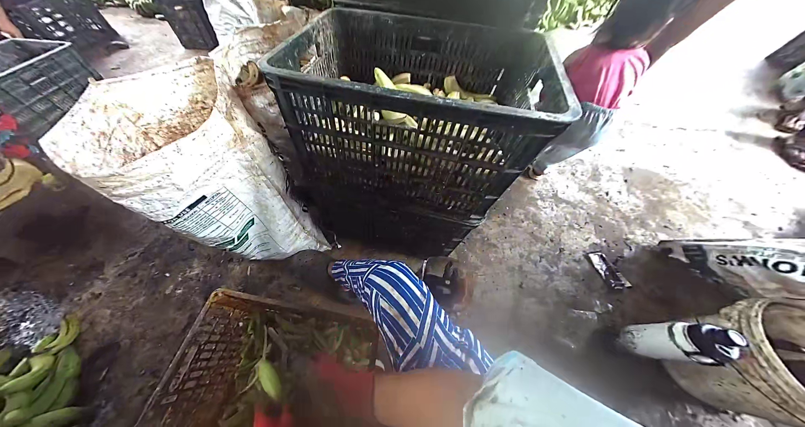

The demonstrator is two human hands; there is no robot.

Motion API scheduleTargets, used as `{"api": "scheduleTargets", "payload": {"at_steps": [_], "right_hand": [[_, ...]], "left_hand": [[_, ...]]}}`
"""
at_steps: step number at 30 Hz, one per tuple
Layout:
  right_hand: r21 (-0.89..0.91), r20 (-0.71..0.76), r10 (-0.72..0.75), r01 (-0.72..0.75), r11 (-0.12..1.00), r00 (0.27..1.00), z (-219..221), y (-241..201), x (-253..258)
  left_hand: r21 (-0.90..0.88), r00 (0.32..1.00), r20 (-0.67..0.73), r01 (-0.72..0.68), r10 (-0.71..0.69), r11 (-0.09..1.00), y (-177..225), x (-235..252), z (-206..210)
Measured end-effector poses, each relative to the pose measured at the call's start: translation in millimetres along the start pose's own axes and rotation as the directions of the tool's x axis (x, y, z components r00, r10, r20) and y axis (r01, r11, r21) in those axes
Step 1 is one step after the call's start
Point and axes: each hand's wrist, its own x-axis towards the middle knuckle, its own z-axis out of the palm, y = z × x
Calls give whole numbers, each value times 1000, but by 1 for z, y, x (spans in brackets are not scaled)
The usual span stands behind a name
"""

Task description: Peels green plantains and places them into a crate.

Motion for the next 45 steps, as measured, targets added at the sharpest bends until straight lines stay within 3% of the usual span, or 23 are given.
{"api": "scheduleTargets", "payload": {"at_steps": [3,6,11,13,16,19,21,23,25,29,30,31,32,33,35,36,37,38,39,40,42,44,45], "right_hand": [[-180,-26,38,-42,983,999,-7,35,21],[-318,-92,-21,-9,948,996,-13,51,32],[-394,-148,-59,-4,919,987,-17,29,13],[-440,-132,-64,-1,898,989,-18,22,15],[-473,-128,-44,-22,881,991,-25,30,27],[-402,-161,-29,-39,915,987,-27,22,30],[-338,-131,-83,34,941,988,-24,4,30],[-383,-97,-173,123,915,980,-24,-13,19],[-486,-58,-222,167,858,973,-28,-13,12],[-655,67,-97,117,747,993,-16,-9,-15],[-666,138,-139,196,719,981,-6,-16,-29],[-635,239,-265,357,685,934,6,-26,-44],[-535,349,-448,567,626,823,17,-38,-60],[-369,436,-627,764,530,646,27,-50,-72],[-82,512,-796,941,329,323,43,-77,-83],[-71,531,-808,963,259,256,46,-85,-82],[-179,552,-777,953,244,302,43,-85,-77],[-367,576,-667,879,305,472,35,-77,-69],[-568,549,-446,707,421,707,26,-66,-60],[-698,469,-199,499,513,860,18,-54,-49],[-749,366,39,269,606,930,14,-50,-40],[-672,428,-21,334,662,904,16,-75,-48],[-611,491,-138,452,650,860,18,-95,-44]], "left_hand": [[-235,996,-62,-82,69,969,11,4,-5],[-456,990,-141,-42,-26,889,39,4,-8],[-705,968,-113,80,-223,704,68,1,-17],[-869,965,-108,24,-238,494,76,1,-23],[-984,990,-141,-140,-4,-106,89,5,-39],[-941,965,-240,-206,104,-267,94,-1,-76],[-956,946,-282,-264,158,-125,74,0,-97],[-939,956,-292,-293,30,181,60,1,-114],[-879,947,-285,-195,-150,435,73,-4,-135],[-722,886,-447,-280,-119,632,83,-13,-145],[-664,860,-503,-325,-81,674,86,-15,-144],[-612,832,-552,-358,-56,705,89,-16,-143],[-562,807,-590,-385,-29,732,91,-18,-142],[-514,783,-622,-413,4,752,92,-20,-139],[-422,725,-683,-488,86,764,91,-21,-133],[-393,697,-707,-525,117,755,91,-21,-131],[-392,684,-718,-547,126,739,91,-22,-131],[-430,691,-715,-556,108,711,91,-25,-133],[-508,716,-695,-557,69,658,92,-29,-137],[-618,756,-655,-548,18,564,93,-31,-142],[-837,853,-515,-478,-86,267,91,-20,-155],[-954,948,-297,-289,-117,83,85,-11,-153],[-983,979,-175,-167,-104,79,85,-10,-153]]}}
